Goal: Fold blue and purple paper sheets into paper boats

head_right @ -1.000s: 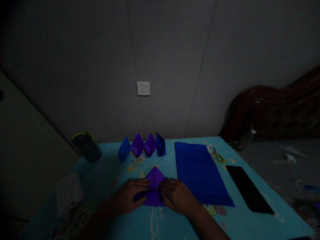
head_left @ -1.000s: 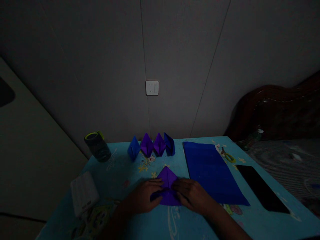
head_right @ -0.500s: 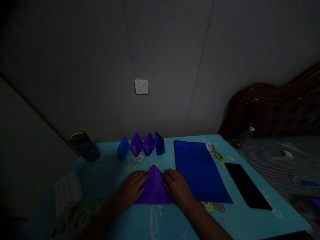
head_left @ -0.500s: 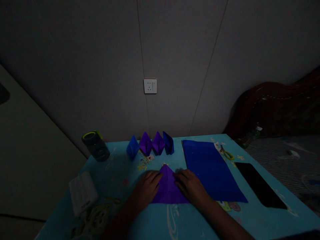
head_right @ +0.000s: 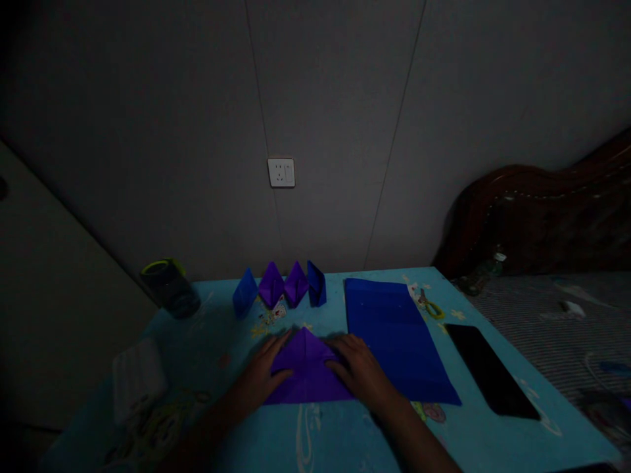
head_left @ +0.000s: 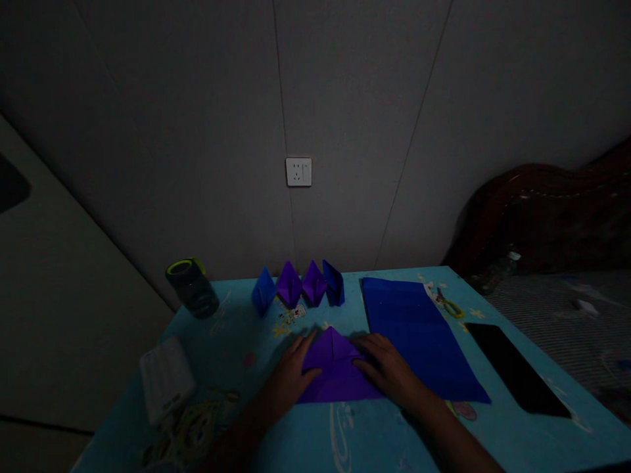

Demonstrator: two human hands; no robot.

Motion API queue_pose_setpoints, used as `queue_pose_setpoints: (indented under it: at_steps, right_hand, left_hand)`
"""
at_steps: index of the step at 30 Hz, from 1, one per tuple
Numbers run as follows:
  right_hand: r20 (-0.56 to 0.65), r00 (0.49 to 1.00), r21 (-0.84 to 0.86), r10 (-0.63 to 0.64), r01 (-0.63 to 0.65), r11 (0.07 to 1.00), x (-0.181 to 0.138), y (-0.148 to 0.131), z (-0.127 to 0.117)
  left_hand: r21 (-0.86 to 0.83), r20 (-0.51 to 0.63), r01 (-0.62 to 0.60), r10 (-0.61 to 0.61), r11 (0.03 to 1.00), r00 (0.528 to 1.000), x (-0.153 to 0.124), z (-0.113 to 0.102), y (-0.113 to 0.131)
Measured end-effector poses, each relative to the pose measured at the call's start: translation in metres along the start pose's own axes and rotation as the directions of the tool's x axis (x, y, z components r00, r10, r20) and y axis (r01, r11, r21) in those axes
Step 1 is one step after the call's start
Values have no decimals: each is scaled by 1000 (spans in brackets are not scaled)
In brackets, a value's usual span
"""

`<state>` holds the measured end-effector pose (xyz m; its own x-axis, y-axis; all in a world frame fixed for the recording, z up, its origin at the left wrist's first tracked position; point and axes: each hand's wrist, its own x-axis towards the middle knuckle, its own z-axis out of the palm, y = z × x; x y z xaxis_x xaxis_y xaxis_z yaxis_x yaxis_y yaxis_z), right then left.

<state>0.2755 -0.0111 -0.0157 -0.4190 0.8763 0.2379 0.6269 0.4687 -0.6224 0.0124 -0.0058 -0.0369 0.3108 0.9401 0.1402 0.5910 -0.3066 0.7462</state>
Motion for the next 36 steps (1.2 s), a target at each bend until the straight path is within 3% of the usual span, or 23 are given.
queue_pose_setpoints:
  at_steps: [4,7,12,14,17,21,27,31,36]
  right_hand:
    - [-19,992,254,124,-116,960,-3,0,-7]
    - [-86,965,430,247,-188,883,-3,0,-7]
    - [-251,875,719,414,-118,685,1,-1,0]
    - [-252,861,741,442,-122,661,3,-1,1]
    - [-210,862,676,462,-213,706,3,-4,-1]
    - [-180,902,578,392,-226,784,3,-7,-4]
    - [-106,935,572,339,-221,790,2,-4,-1]
    - [-131,905,580,405,-262,771,2,-1,-2]
    - [-152,853,698,500,-266,666,5,-1,-6]
  left_hand:
    - [-85,15,13,-11,996,1000,2,-6,9]
    - [-191,-9,83,-86,978,996,1,-8,14]
    - [-507,129,135,-80,852,988,-2,-10,20]
    - [-576,136,146,-82,804,987,-2,-10,23]
    - [-596,133,165,-106,786,985,-2,-9,25]
    - [-584,103,179,-147,791,984,-2,-8,24]
    - [-548,6,193,-227,814,974,-3,-5,19]
    - [-588,-40,126,-184,799,982,1,-4,16]
    - [-597,-284,-3,-207,802,936,7,-8,12]
